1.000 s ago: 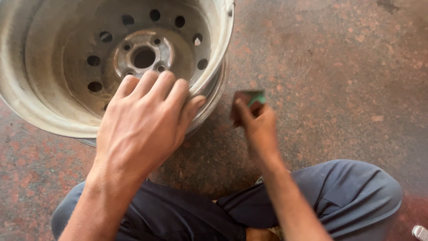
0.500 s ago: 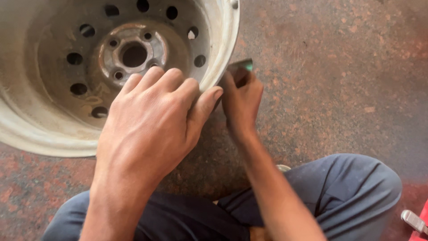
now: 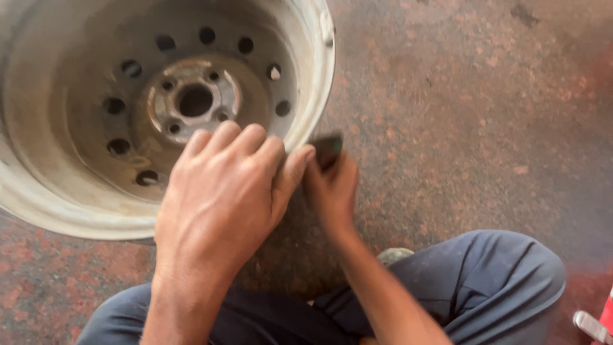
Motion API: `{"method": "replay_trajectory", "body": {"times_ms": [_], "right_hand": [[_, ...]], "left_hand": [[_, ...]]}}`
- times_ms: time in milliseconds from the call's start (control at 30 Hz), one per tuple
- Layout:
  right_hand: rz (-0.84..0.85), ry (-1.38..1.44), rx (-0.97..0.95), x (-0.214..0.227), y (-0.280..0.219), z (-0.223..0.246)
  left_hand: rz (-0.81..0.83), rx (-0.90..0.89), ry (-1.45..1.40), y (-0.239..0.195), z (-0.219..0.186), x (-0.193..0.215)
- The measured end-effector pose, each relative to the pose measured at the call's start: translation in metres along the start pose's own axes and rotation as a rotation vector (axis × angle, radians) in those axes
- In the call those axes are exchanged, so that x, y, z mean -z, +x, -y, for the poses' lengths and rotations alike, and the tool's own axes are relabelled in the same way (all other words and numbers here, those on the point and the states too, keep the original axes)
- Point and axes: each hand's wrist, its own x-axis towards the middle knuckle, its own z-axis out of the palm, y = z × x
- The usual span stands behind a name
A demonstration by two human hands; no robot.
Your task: The person sands the inner rim of a metal wheel using a sanding block. They hold the wheel steady with one hand while moving the sanding block along the curved edge with the other. The person rotates the wheel to access different sections of the rim.
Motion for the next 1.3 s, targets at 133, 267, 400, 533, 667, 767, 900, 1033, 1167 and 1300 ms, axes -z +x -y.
{"method": "replay_trajectory", "body": {"times_ms": [133,267,400,533,667,767,900,1033,1167,1300], "right_hand": [[0.004,0.137,-0.020,0.000,0.016,0.004],[-0.023,0.232,0.047,-0.015,-0.028,0.015],[0.069,0.223,-0.114,-0.001,-0.004,0.003],[-0.023,0.176,0.018,-0.013,-0.028,0.017],[-0.008,0.235,-0.131,-0.009,-0.012,0.011],[-0.064,0.326,0.042,-0.014,-0.038,0.022],[-0.036,0.288,-0.016,-0.019,-0.026,0.009],[-0.060,0.352,0.046,-0.015,-0.012,0.007],[-0.090,0.255,0.108,-0.023,-0.035,0.012],[-0.006,0.348,0.023,-0.016,0.000,-0.003]], "left_hand": [[-0.058,-0.031,0.006,-0.007,0.001,-0.005],[-0.042,0.001,0.007,-0.001,0.000,0.001],[-0.094,-0.033,0.004,-0.009,0.001,-0.006],[-0.129,-0.038,0.015,0.002,0.001,0.003],[-0.066,-0.013,0.010,-0.006,0.002,-0.004],[-0.188,-0.049,0.014,-0.004,0.001,0.000],[-0.119,-0.036,0.015,-0.004,-0.001,-0.004],[-0.165,-0.037,-0.003,-0.009,0.000,-0.002],[-0.137,-0.029,0.005,-0.003,-0.001,0.001],[-0.119,-0.013,-0.010,-0.010,0.000,-0.005]]}}
